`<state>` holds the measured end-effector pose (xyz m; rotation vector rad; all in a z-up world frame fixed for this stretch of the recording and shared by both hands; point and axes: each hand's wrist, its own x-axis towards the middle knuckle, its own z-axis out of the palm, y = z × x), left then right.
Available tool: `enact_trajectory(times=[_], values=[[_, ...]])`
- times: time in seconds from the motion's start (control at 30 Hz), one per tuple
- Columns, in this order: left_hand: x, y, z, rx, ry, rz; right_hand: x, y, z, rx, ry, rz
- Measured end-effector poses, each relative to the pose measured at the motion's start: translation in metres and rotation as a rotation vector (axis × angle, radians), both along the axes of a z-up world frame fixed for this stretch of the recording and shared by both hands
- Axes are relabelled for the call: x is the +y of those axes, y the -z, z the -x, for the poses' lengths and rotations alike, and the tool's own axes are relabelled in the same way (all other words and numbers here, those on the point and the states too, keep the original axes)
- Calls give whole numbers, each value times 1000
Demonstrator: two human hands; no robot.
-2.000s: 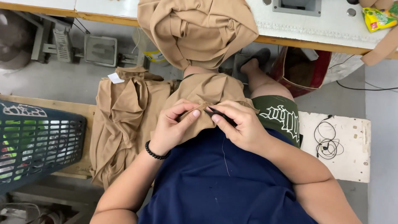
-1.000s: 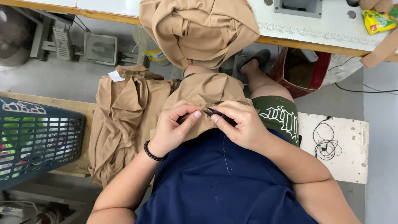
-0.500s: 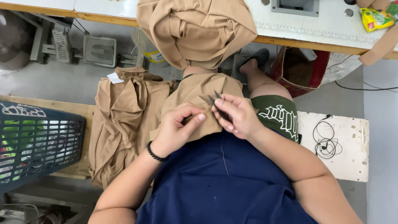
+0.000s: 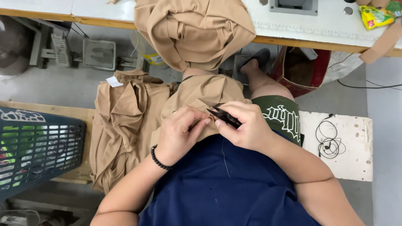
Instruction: Trimming excess loose threads from sewn tan-colored garments using small thread snips at a sewing workstation.
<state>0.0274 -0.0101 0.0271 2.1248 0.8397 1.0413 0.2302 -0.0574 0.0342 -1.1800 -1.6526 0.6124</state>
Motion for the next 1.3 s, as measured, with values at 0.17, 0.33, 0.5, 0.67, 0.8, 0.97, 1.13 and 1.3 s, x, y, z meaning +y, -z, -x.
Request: enact_trajectory(times=[0.17, 0.33, 0.5, 0.67, 0.8, 0.97, 1.13, 1.3], values=[[-2, 6, 2, 144, -28, -122, 2, -3, 5, -109, 20, -108], [-6, 13, 2, 234, -34, -195, 4, 10, 1, -285, 21, -276], [-4, 2, 8, 81, 148, -285, 15, 52, -10, 219, -148, 375], [-1, 22, 14, 135, 88, -277, 28, 99, 4, 810, -283, 759], [2, 53, 20, 133, 86, 294, 32, 75, 8, 205, -258, 290], [10, 84, 31, 127, 187, 444, 23, 42, 11, 6, -496, -46], [6, 73, 35, 70, 270, 451, 22, 49, 9, 218, -544, 393], [7, 48, 55, 376, 381, 125, 32, 132, -4, 545, -203, 843]])
